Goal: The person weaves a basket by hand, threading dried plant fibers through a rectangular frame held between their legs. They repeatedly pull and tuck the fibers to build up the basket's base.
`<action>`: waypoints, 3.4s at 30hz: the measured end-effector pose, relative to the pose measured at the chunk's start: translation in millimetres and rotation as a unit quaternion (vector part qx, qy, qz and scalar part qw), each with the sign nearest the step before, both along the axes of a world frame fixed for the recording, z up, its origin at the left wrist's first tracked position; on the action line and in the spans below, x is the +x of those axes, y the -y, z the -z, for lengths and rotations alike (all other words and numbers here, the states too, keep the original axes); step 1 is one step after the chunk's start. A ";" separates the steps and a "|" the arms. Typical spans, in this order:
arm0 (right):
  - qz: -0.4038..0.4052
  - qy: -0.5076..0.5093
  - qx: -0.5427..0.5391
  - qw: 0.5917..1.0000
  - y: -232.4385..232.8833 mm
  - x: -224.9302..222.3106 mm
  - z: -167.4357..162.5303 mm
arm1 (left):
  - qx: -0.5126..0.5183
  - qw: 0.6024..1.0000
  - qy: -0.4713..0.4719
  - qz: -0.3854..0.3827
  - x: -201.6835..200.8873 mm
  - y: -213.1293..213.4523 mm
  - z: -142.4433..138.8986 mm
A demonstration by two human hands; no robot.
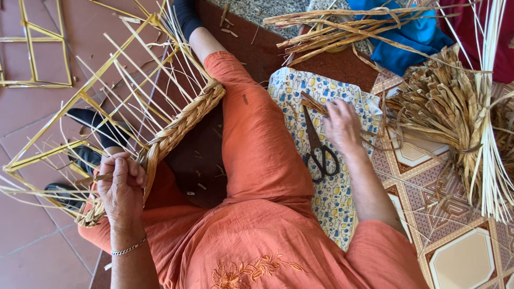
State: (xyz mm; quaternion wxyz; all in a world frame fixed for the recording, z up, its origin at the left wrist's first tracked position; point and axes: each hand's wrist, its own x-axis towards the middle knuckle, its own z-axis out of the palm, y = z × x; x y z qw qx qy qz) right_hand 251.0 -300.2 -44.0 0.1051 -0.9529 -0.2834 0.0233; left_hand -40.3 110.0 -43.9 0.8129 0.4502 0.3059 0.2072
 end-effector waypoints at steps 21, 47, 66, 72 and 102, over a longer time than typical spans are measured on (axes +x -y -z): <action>-0.142 -0.526 0.252 0.800 -188.3 -126.7 -50.2 | 0.494 0.866 -0.055 0.058 -29.5 60.0 -59.5; -0.483 0.013 0.225 0.846 -349.0 -192.7 -16.1 | 0.519 0.571 -0.597 -0.219 -295.7 -73.5 -158.6; -0.378 -0.096 0.298 0.871 -354.7 -168.6 -18.5 | 0.567 0.805 -0.175 0.007 -28.2 -57.9 5.9; -0.407 -0.112 0.230 0.877 -373.4 -164.0 -21.3 | 0.614 0.763 -0.203 0.006 -27.4 -56.5 -2.2; -0.490 -0.126 0.162 0.847 -381.7 -163.0 -17.6 | 0.604 0.720 -0.338 0.054 -80.3 -71.8 -40.3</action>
